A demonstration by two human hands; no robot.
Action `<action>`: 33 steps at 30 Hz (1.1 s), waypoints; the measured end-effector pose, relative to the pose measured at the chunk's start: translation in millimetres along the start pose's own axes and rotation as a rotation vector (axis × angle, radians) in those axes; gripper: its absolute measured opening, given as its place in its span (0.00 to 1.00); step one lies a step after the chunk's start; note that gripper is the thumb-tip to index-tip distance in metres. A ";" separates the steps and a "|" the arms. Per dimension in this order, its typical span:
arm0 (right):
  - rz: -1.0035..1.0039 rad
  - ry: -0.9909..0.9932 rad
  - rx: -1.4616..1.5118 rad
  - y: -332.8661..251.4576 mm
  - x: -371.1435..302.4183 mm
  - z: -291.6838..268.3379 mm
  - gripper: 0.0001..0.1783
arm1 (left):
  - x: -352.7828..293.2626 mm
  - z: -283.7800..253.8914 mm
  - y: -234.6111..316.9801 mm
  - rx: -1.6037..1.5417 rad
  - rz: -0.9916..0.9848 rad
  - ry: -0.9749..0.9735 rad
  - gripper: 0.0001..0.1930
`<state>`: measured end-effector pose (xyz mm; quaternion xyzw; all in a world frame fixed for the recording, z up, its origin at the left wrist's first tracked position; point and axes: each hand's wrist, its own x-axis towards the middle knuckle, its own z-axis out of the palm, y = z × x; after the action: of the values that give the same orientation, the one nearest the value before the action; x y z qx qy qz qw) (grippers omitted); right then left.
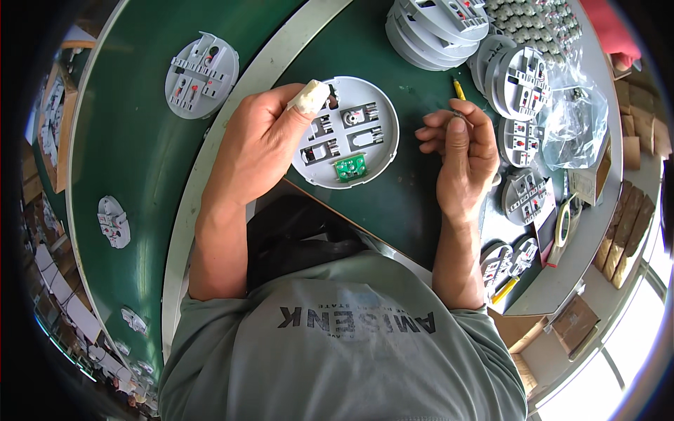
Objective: Assembling circular electronic components into white plastic housings and applying adhesive from a tube.
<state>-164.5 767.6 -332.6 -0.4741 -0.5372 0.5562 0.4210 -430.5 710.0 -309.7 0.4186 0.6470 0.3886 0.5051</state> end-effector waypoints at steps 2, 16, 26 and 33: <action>-0.004 0.001 -0.008 0.3 -0.5 -0.3 0.15 | 0.6 0.4 0.5 0.001 0.007 -0.008 0.23; -0.037 -0.010 0.009 11.8 4.0 -8.4 0.13 | 21.4 -6.9 -1.4 0.122 0.104 0.062 0.16; 0.004 0.001 -0.029 26.1 11.6 -18.9 0.13 | 88.5 -75.3 52.3 0.902 0.467 0.618 0.24; -0.009 0.002 -0.049 16.3 9.4 -16.7 0.11 | 61.5 -133.9 12.4 0.672 0.377 0.159 0.22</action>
<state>-149.3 779.0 -349.2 -0.4825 -0.5524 0.5404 0.4124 -568.3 761.0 -293.3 0.6407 0.6872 0.2723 0.2078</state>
